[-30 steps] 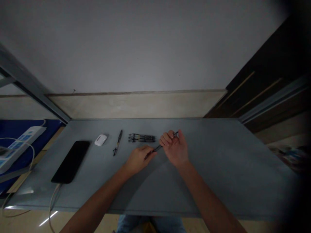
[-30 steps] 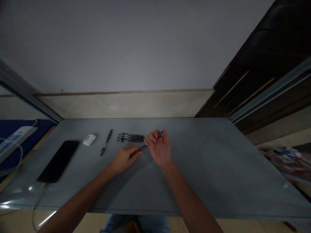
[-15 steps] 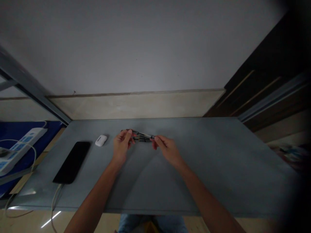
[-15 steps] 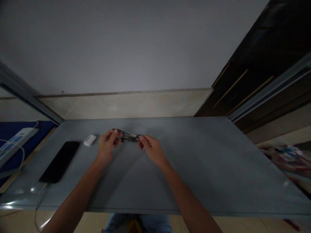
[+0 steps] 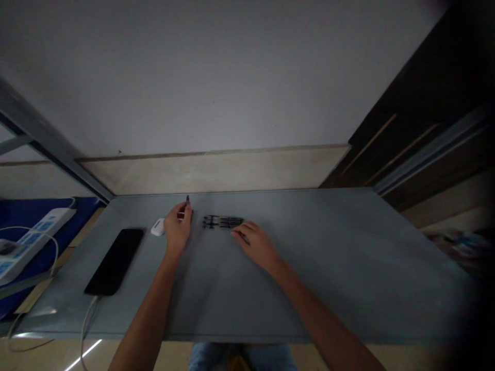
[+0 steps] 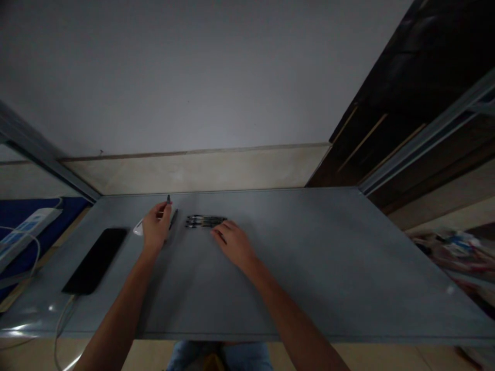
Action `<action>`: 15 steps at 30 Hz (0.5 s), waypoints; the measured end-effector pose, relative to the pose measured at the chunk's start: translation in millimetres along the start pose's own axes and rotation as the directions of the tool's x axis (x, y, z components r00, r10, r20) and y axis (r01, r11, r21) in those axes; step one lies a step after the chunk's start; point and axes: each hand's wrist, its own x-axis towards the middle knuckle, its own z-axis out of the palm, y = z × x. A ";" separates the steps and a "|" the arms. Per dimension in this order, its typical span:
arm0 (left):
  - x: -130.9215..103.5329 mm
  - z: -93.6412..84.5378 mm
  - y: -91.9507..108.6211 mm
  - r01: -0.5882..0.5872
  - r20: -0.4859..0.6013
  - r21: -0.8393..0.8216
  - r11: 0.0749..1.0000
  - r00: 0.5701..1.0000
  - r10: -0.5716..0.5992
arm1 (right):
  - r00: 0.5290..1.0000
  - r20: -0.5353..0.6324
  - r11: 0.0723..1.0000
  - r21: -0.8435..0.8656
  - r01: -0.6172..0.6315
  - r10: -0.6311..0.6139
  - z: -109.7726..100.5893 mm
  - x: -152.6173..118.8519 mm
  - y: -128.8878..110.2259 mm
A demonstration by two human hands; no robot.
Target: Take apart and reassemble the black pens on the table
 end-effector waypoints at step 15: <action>-5.0 5.3 -13.0 -0.190 0.160 0.592 0.783 0.980 0.117 | 0.998 -0.064 0.982 -0.189 0.013 -0.026 -2.5 1.2 12.8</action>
